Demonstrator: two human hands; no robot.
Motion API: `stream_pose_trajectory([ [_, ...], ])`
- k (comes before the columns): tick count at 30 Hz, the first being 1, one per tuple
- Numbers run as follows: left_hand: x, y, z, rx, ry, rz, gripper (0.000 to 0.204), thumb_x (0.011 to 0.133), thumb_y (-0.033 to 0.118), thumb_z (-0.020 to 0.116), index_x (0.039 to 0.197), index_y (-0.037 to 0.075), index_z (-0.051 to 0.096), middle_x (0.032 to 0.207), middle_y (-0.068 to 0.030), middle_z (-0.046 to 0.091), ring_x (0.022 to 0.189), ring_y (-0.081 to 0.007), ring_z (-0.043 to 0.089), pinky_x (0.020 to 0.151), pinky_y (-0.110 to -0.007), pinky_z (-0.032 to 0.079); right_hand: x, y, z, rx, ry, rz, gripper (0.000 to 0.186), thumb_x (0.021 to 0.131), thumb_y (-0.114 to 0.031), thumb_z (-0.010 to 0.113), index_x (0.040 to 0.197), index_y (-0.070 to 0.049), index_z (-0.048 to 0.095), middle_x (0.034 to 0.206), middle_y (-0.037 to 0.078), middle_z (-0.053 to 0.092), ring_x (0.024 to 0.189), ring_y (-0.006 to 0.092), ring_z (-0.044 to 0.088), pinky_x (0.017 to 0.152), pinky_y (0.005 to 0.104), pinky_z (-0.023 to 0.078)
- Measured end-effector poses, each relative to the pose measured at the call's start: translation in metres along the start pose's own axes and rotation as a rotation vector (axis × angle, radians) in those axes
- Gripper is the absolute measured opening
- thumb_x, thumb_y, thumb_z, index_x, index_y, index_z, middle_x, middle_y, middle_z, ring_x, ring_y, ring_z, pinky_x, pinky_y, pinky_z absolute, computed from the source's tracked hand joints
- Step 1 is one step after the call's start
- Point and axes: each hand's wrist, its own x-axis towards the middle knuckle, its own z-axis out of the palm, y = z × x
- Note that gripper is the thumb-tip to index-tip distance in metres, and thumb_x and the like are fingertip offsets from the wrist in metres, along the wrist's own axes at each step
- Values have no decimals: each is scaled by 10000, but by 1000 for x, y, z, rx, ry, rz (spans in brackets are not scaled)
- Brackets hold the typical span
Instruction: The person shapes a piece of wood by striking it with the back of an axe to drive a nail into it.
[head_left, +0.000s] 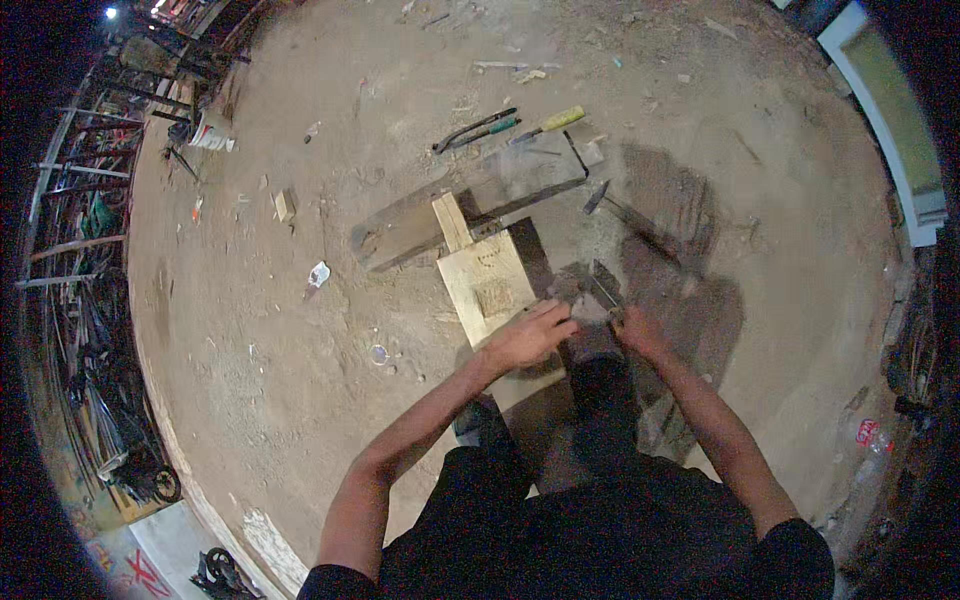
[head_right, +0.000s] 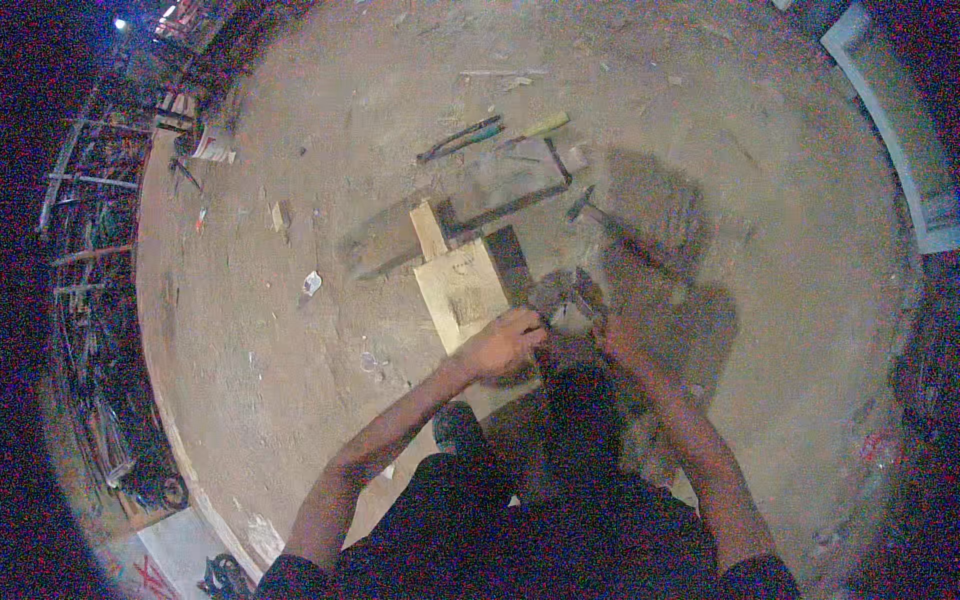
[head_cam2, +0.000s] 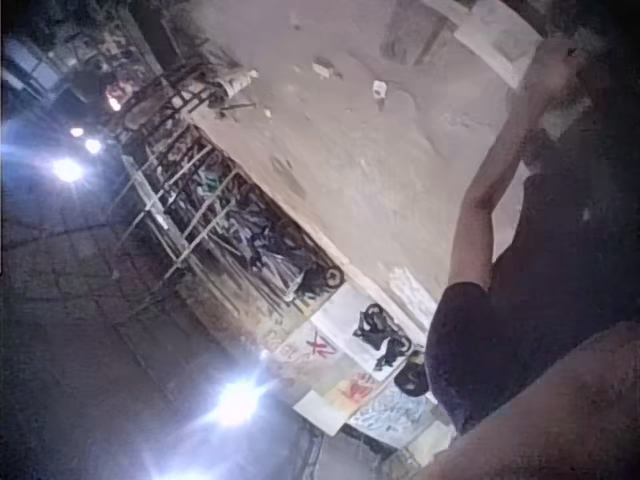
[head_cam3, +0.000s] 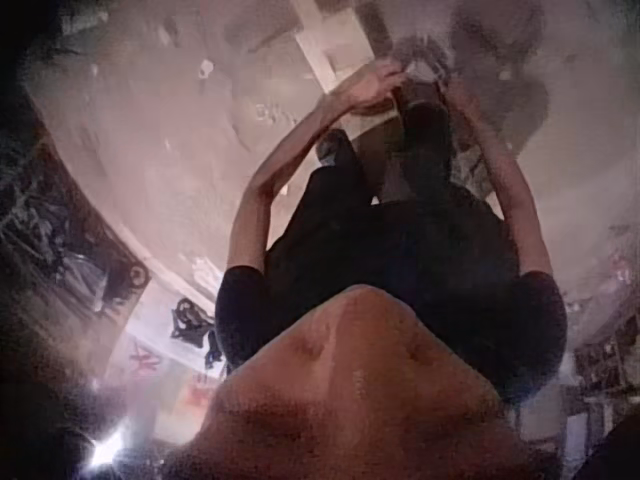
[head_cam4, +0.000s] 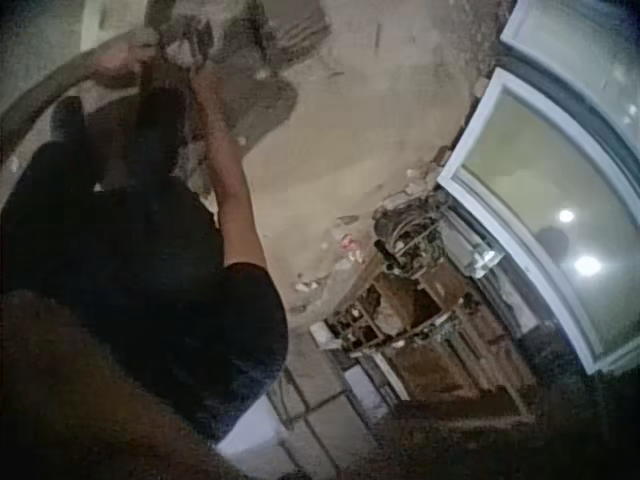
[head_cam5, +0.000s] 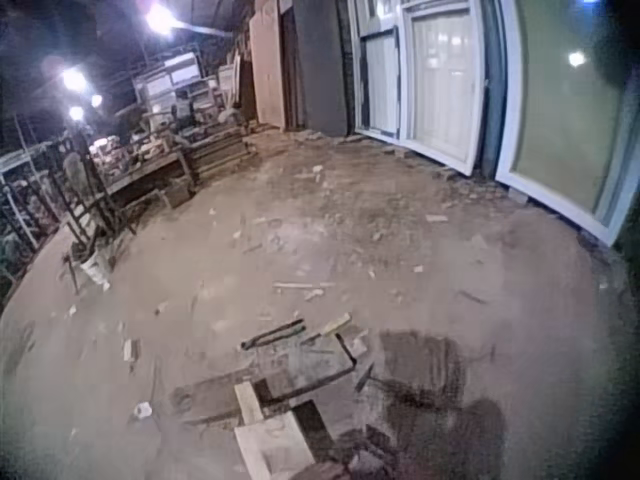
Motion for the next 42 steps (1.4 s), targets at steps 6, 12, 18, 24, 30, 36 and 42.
stream_pose_trajectory([
  [6, -17, -29, 8, -146, 280, -129, 449, 764, 41, 635, 1210, 100, 643, 1163, -118, 558, 1179, -336, 538, 1009, -405, 471, 3, 7, 7, -18, -10, 4, 438, 877, -417, 645, 1010, 0, 656, 992, 241, 680, 944, 437, 658, 797, 527, 516],
  [12, -26, -44, 0, 102, 358, -119, 448, 791, 36, 623, 1236, 84, 658, 1153, -111, 626, 1156, -329, 588, 1001, -407, 504, 17, 22, 28, -82, 94, -23, 456, 872, -442, 653, 960, 5, 663, 943, 244, 692, 899, 438, 670, 796, 534, 527],
  [18, -29, -47, 10, 92, 389, -191, 489, 798, 9, 586, 1280, 84, 621, 1146, -144, 626, 1137, -345, 587, 985, -426, 498, 4, 8, 6, -19, 30, -38, 472, 881, -454, 653, 963, 11, 662, 929, 249, 691, 880, 445, 673, 784, 535, 529],
  [24, -25, -43, 5, 54, 440, -209, 503, 781, -10, 605, 1278, 66, 619, 1135, -151, 624, 1126, -355, 584, 975, -435, 497, 9, 21, 20, -37, 126, -89, 481, 887, -460, 652, 977, 12, 658, 925, 250, 682, 881, 446, 663, 772, 531, 523],
  [30, -22, -39, 5, 33, 454, -267, 520, 775, -33, 612, 1288, 51, 612, 1145, -155, 624, 1127, -352, 584, 984, -434, 492, 12, 20, 21, -24, 81, -46, 483, 881, -464, 655, 1014, 0, 655, 989, 242, 674, 929, 437, 651, 781, 532, 518],
  [36, -27, -41, 4, 6, 464, -266, 513, 789, -33, 602, 1294, 60, 613, 1156, -158, 624, 1125, -350, 588, 996, -432, 487, 13, 17, 20, -54, 80, -52, 487, 866, -467, 667, 1020, -5, 653, 1003, 229, 669, 950, 424, 646, 812, 526, 517],
  [42, -26, -40, 6, 26, 455, -272, 513, 785, -30, 601, 1290, 59, 611, 1156, -151, 629, 1140, -350, 584, 992, -434, 491, 13, 24, 28, -3, 198, -103, 454, 845, -420, 694, 957, 19, 665, 968, 257, 665, 925, 444, 641, 816, 523, 520],
])
